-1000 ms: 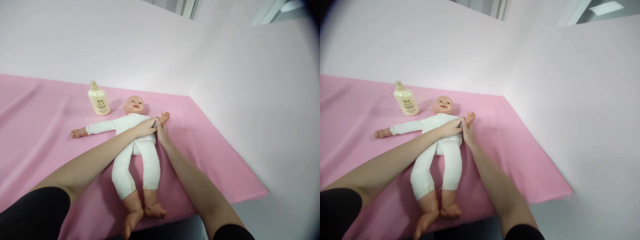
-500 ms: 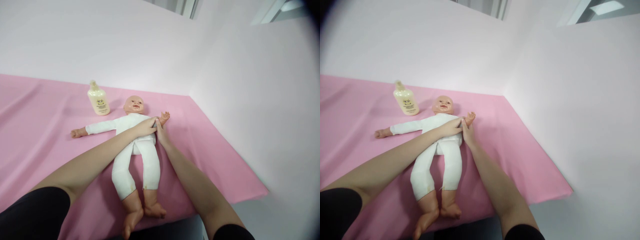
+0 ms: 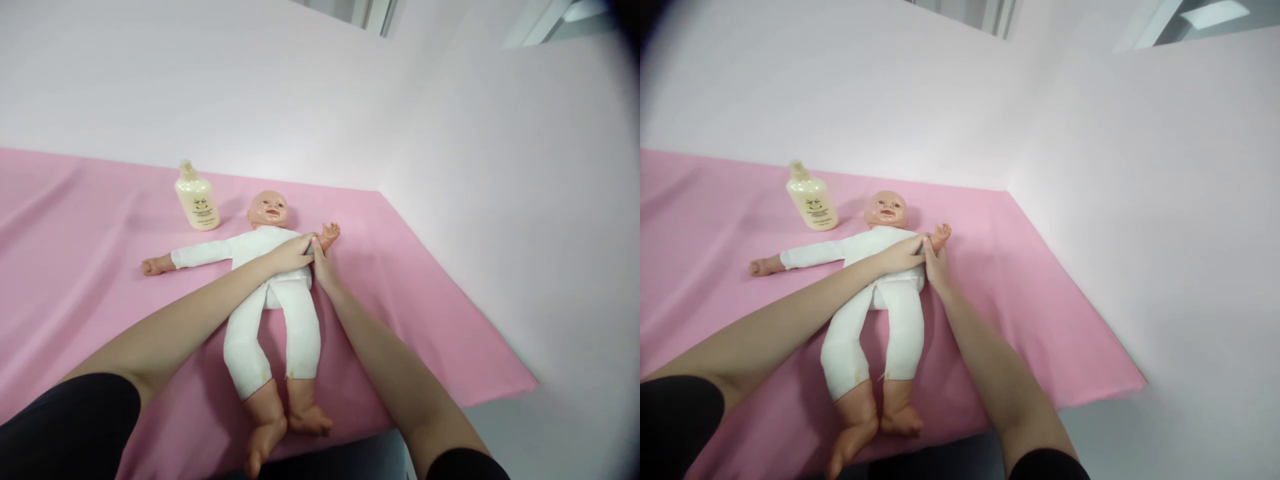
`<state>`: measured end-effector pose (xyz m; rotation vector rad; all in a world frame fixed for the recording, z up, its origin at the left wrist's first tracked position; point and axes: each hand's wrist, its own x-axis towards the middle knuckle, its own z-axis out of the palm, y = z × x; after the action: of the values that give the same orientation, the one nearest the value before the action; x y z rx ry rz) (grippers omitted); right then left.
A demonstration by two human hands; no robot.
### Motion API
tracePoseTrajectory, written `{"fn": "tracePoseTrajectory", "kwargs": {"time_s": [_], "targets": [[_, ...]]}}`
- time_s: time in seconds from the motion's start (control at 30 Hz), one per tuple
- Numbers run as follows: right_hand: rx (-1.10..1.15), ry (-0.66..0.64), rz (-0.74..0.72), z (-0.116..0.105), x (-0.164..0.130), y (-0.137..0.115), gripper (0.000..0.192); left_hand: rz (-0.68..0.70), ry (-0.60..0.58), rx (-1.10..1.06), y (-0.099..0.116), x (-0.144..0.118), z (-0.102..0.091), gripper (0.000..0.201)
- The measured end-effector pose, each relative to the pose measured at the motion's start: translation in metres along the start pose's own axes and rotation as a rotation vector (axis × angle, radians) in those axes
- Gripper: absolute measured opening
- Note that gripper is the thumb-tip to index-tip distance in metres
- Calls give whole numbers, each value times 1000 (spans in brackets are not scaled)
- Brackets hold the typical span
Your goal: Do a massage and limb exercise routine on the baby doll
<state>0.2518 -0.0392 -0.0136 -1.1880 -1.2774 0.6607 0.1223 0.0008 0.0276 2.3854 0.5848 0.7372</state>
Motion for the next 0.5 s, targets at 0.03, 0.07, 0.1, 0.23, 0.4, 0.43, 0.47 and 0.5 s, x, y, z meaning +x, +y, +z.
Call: {"fn": "tracePoseTrajectory", "kwargs": {"time_s": [0.03, 0.07, 0.1, 0.23, 0.4, 0.43, 0.47, 0.5], "targets": [[1, 2, 1, 0, 0, 1, 86, 0, 1, 0, 0, 0, 0, 37], [6, 6, 2, 0, 1, 1, 87, -2, 1, 0, 0, 0, 0, 37], [11, 8, 2, 1, 1, 2, 89, -3, 0, 0, -1, 0, 0, 37], [16, 5, 1, 1, 2, 5, 93, -2, 0, 6, 0, 0, 0, 36], [14, 11, -7, 1, 2, 5, 90, -5, -1, -5, 1, 0, -1, 36], [13, 9, -8, 1, 2, 4, 90, -8, -2, -6, 1, 0, -1, 36], [11, 8, -8, 1, 1, 3, 90, -9, -3, -6, 2, -1, -1, 36], [10, 6, -6, 0, 1, 3, 91, -10, -4, -6, 2, -1, -1, 36]]}}
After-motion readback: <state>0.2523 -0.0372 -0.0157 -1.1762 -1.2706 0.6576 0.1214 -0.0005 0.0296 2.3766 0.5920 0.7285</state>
